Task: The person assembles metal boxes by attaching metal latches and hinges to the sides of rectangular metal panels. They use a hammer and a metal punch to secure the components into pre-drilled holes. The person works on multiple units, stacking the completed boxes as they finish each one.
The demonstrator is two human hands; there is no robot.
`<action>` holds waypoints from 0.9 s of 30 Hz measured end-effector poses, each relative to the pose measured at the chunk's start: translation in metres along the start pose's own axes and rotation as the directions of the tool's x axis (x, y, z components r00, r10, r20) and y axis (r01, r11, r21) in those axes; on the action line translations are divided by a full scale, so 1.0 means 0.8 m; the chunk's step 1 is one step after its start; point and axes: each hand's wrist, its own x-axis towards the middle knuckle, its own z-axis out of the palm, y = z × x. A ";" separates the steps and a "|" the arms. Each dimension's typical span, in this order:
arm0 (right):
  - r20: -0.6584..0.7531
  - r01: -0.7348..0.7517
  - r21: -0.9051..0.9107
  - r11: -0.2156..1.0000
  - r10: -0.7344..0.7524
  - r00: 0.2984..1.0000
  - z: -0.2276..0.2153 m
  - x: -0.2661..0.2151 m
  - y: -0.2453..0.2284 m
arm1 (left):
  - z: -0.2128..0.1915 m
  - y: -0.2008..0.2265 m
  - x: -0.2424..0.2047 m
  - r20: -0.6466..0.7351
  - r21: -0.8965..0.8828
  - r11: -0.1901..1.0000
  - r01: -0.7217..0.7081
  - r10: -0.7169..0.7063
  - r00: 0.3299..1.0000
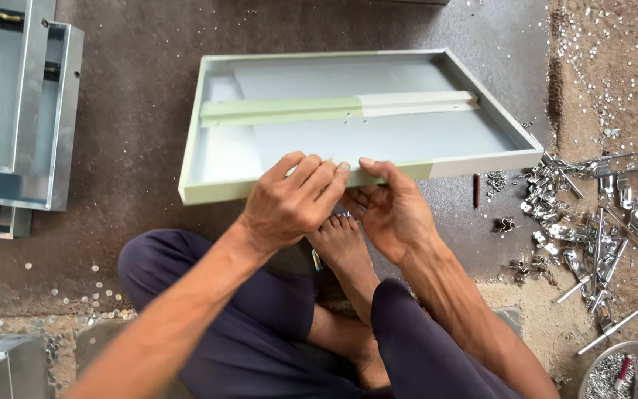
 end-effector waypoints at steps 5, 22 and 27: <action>-0.081 0.003 -0.038 0.999 -0.006 0.997 -0.025 0.033 0.007 | 0.024 0.071 -0.022 0.226 -0.733 0.181 0.656 -0.845 0.485; 0.065 -0.007 0.079 0.997 0.002 0.998 -0.075 0.053 0.035 | 0.103 0.044 -0.072 0.770 -0.636 -0.757 0.150 -0.636 0.055; 0.034 0.027 0.034 0.999 -0.028 0.999 -0.076 0.052 0.034 | 0.106 0.043 -0.076 0.770 -0.638 -0.756 0.147 -0.631 0.095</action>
